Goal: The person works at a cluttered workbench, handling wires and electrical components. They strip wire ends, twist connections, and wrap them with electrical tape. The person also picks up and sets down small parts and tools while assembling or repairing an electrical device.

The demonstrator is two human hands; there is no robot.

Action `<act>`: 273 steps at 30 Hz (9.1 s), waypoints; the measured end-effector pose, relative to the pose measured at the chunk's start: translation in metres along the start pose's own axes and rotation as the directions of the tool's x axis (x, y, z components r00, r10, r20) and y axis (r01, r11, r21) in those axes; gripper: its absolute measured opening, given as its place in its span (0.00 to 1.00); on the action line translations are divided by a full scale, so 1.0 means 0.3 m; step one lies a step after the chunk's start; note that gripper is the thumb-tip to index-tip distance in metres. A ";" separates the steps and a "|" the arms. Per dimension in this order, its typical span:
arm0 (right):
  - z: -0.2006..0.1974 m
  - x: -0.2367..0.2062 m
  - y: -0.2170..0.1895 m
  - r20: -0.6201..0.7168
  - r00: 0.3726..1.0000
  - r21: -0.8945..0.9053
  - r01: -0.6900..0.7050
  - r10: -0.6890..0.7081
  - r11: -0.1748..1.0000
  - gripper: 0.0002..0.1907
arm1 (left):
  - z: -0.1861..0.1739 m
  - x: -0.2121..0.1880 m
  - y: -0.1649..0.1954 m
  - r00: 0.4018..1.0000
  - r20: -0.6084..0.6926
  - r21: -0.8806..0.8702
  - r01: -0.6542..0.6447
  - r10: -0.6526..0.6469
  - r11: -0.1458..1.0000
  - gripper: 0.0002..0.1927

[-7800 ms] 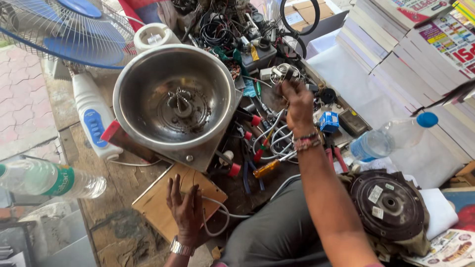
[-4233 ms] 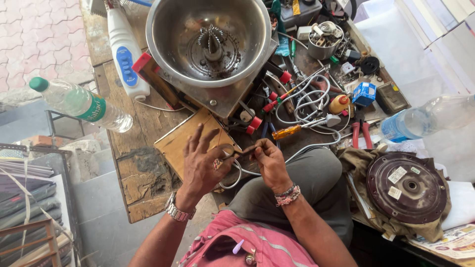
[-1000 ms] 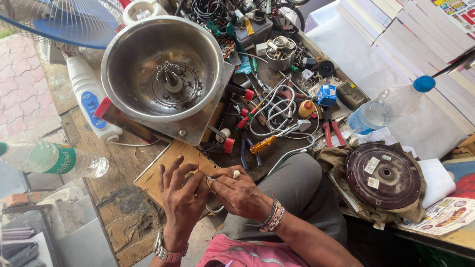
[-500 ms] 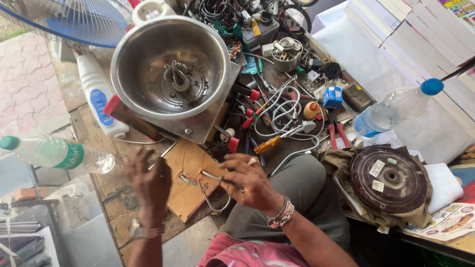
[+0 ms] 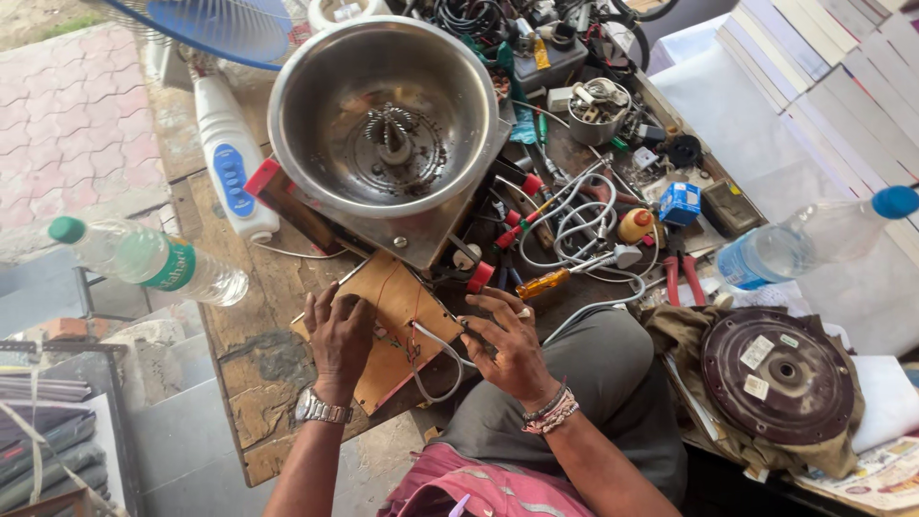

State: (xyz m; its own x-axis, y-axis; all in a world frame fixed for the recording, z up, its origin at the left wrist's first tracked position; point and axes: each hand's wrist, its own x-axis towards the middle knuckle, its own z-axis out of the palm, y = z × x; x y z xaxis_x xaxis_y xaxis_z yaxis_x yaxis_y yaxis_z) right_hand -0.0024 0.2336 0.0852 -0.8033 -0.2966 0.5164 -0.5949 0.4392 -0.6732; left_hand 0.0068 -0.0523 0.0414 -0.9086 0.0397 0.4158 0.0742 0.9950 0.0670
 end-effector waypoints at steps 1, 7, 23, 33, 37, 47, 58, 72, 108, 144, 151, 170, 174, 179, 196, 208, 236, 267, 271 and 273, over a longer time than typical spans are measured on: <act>0.003 0.002 -0.003 0.003 1.000 0.000 0.001 -0.001 1.000 0.13 | -0.006 0.003 -0.004 1.000 -0.004 0.004 -0.007 0.007 1.000 0.10; 0.002 0.010 -0.041 0.023 1.000 -0.032 -0.005 0.006 0.999 0.19 | -0.058 0.014 0.000 0.997 -0.072 -0.107 -0.046 0.038 0.993 0.19; 0.155 -0.065 -0.017 0.145 0.969 0.119 -0.218 0.200 0.969 0.52 | -0.173 -0.023 0.055 0.986 0.039 -0.361 -0.138 0.163 0.922 0.07; 0.306 0.014 -0.051 0.315 0.898 0.384 -0.417 0.308 0.824 0.44 | -0.150 -0.023 0.110 0.999 0.018 -0.277 -0.040 0.047 0.960 0.03; 0.320 -0.004 -0.025 0.263 0.918 0.426 -0.387 0.297 0.818 0.40 | -0.131 -0.019 0.121 1.000 -0.022 -0.306 -0.011 0.004 0.952 0.03; 0.289 -0.049 -0.003 0.196 0.885 0.425 -0.465 0.422 0.777 0.35 | -0.222 -0.029 0.110 0.992 -0.021 -0.413 -0.121 0.124 0.902 0.09; 0.280 -0.088 0.091 0.175 0.889 0.709 -0.411 0.422 0.572 0.35 | -0.163 0.001 0.188 0.986 -0.012 -0.329 -0.159 0.164 0.931 0.17; 0.260 -0.055 0.108 0.172 0.787 0.767 -0.484 0.592 0.421 0.33 | -0.107 -0.010 0.221 0.996 0.033 -0.321 -0.072 0.087 0.944 0.07; 0.250 0.010 0.183 0.218 0.881 0.740 -0.430 0.421 0.518 0.32 | -0.033 0.051 0.257 0.992 0.119 -0.308 0.006 0.032 0.952 0.05; 0.164 0.017 0.056 -0.120 0.969 -0.209 -0.238 0.217 0.949 0.20 | -0.118 0.013 0.139 0.991 0.127 -0.667 0.122 -0.049 0.735 0.05; 0.145 0.031 -0.079 0.115 0.986 -0.335 0.151 -0.119 0.930 0.14 | -0.171 0.028 0.164 0.993 0.106 -0.503 0.005 0.055 0.865 0.06; 0.171 0.034 0.038 0.093 0.994 0.002 0.052 -0.052 0.999 0.18 | -0.188 0.033 0.150 0.983 0.183 -0.629 0.092 0.032 0.772 0.06; 0.168 0.024 -0.002 0.026 0.984 0.013 0.174 -0.174 0.985 0.16 | -0.187 0.033 0.151 0.975 0.220 -0.595 0.150 -0.019 0.789 0.05; 0.177 0.008 0.028 -0.052 0.993 0.150 -0.100 0.109 0.984 0.06 | -0.186 0.026 0.171 0.980 0.188 -0.477 0.038 0.059 0.878 0.05; 0.201 -0.065 0.110 0.384 0.824 0.694 -0.555 0.416 0.459 0.19 | -0.135 0.014 0.227 0.992 0.109 -0.427 0.099 -0.057 0.899 0.01; 0.138 0.001 0.088 0.325 0.599 0.751 -0.634 0.732 0.185 0.11 | -0.112 0.009 0.241 0.993 0.113 -0.464 0.029 0.026 0.885 0.04; 0.170 0.001 0.043 -0.028 0.992 -0.033 0.121 -0.122 0.992 0.10 | -0.142 0.057 0.215 0.977 0.199 -0.621 0.189 -0.080 0.761 0.06; 0.204 -0.046 0.120 0.367 0.894 0.470 -0.416 0.257 0.778 0.06 | -0.169 0.049 0.199 0.982 0.191 -0.625 0.131 -0.012 0.769 0.05; 0.160 -0.013 0.065 0.154 0.980 0.099 -0.141 0.125 0.985 0.14 | -0.152 0.046 0.175 0.968 0.237 -0.632 0.214 -0.078 0.745 0.05; 0.152 0.002 0.034 0.106 0.993 0.045 -0.048 0.043 0.998 0.13 | -0.143 0.045 0.174 0.964 0.253 -0.639 0.233 -0.086 0.733 0.05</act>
State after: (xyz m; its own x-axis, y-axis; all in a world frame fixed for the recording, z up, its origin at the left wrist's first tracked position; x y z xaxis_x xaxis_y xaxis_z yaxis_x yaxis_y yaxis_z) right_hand -0.0101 0.1993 0.0545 -0.8265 -0.3660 0.4278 -0.5563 0.4147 -0.7201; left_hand 0.0160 -0.0037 0.0895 -0.9860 -0.0236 0.1653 0.1054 0.6798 0.7258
